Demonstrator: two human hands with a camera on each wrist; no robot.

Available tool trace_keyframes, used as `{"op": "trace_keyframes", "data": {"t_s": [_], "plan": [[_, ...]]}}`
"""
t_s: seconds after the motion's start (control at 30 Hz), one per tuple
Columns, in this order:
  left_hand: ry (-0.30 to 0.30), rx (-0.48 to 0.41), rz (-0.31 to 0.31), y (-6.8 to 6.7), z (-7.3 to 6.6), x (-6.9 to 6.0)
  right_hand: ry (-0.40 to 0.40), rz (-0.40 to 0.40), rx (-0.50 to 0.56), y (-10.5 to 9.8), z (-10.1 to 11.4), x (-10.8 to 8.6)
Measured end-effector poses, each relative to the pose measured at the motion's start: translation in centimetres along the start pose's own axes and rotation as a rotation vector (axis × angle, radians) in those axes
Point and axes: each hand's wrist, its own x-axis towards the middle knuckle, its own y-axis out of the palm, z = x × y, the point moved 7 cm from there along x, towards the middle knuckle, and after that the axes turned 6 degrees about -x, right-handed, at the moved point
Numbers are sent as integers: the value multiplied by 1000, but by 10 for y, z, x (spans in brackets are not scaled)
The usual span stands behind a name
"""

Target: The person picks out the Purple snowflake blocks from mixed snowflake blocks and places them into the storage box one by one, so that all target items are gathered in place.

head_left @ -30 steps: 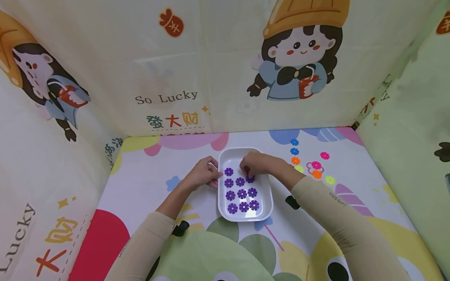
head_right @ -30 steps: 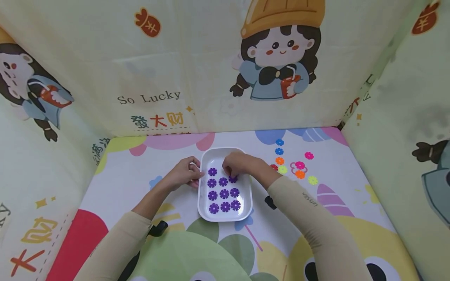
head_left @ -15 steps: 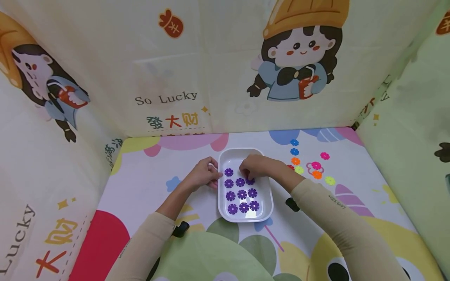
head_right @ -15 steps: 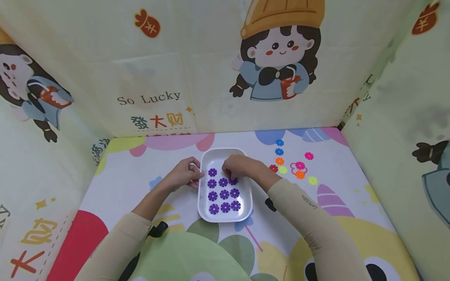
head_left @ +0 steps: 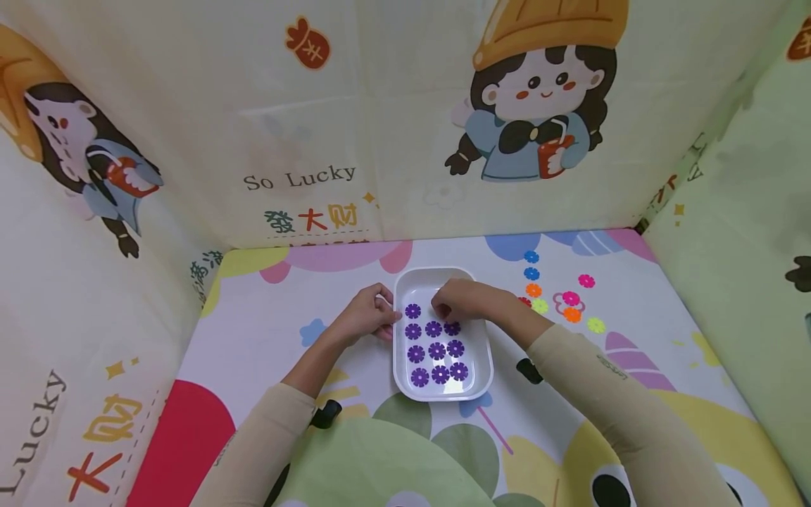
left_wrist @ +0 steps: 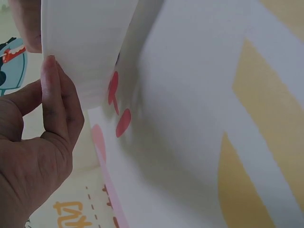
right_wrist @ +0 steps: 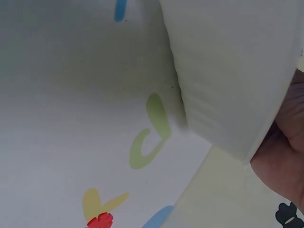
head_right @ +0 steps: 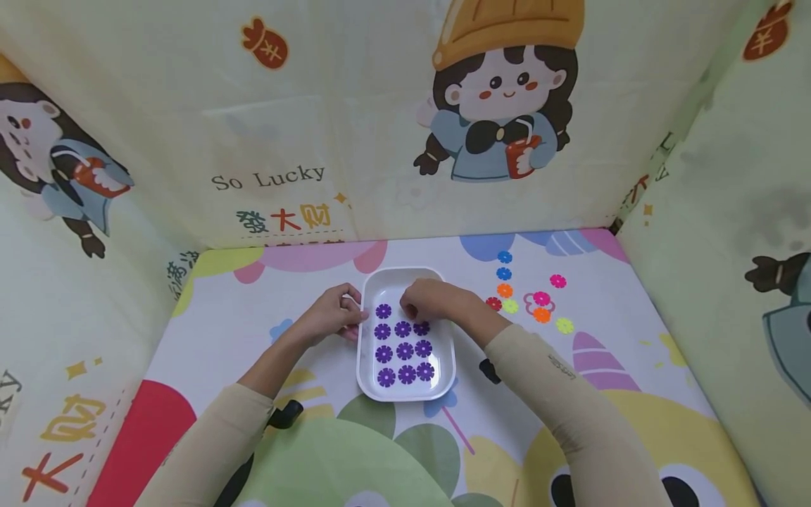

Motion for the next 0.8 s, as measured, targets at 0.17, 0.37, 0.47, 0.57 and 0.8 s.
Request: {"op": "trace_keyframes", "data": {"t_s": [0.17,0.37,0.47,0.57,0.8], "plan": [[-1,2,4,-1,2,1,-31,-51,86,-5,0,-4],[0,-1,2,-1,3,1,-67,-131,208,-15,-3,-17],[4,1,0,-1,3,0,-77,-175,253,-21,-5,-26],[0,6,1,-1,4,-1,-69,-227,269,-28,-9,-35],[1,26,-15,-2,4,-3,-25,-429,253,-50,-23,-64]]}}
